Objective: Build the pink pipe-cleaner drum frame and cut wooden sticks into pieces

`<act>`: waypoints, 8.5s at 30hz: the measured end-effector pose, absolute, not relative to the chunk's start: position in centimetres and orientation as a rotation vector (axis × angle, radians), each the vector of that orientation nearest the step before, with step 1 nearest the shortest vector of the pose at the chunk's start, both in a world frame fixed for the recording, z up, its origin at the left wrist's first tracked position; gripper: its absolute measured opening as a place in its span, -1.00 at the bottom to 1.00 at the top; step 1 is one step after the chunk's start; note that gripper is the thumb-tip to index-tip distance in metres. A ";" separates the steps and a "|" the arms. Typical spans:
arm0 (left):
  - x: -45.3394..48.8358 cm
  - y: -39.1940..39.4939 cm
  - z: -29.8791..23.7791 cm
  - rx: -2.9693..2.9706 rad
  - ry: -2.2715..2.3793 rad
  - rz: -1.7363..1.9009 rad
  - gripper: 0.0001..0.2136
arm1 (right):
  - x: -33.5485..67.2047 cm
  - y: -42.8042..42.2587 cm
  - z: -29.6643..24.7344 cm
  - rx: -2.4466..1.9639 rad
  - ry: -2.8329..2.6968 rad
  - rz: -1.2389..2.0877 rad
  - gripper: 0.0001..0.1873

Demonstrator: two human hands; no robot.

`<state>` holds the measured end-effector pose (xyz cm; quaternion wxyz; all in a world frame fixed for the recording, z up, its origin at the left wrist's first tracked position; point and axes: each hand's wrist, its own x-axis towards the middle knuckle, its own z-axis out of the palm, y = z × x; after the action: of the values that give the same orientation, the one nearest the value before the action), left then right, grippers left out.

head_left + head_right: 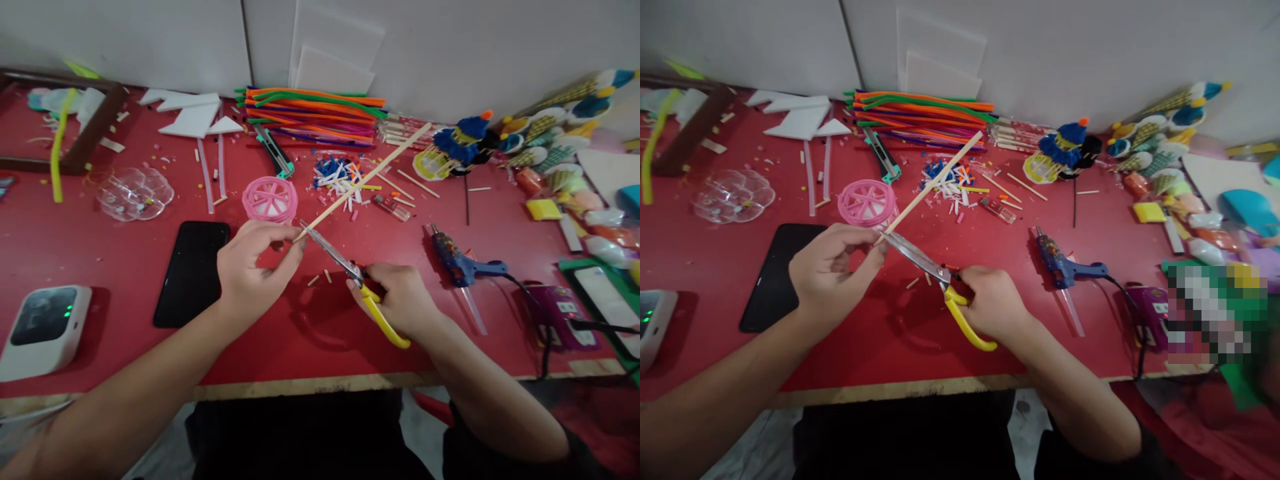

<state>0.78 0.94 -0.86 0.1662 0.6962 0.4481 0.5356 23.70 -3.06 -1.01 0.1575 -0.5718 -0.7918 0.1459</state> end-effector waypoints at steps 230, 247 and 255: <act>0.4 0.2 -0.1 2.153 1.147 1.394 -0.86 | 23.4 -2.3 -2.0 -1.475 -2.248 0.048 -0.66; 0.6 -0.3 0.7 2.105 1.072 1.358 -0.89 | 23.8 -2.8 -2.6 -1.384 -2.259 0.006 -0.88; 1.3 1.0 -1.4 1.196 1.124 1.213 -0.90 | 24.1 -1.7 -1.8 -1.613 -2.257 0.125 -0.67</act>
<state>1.30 1.03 -1.39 0.5231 0.4996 0.4694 0.5064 24.14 -1.66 -1.78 0.1813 -0.5714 -0.7992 0.0442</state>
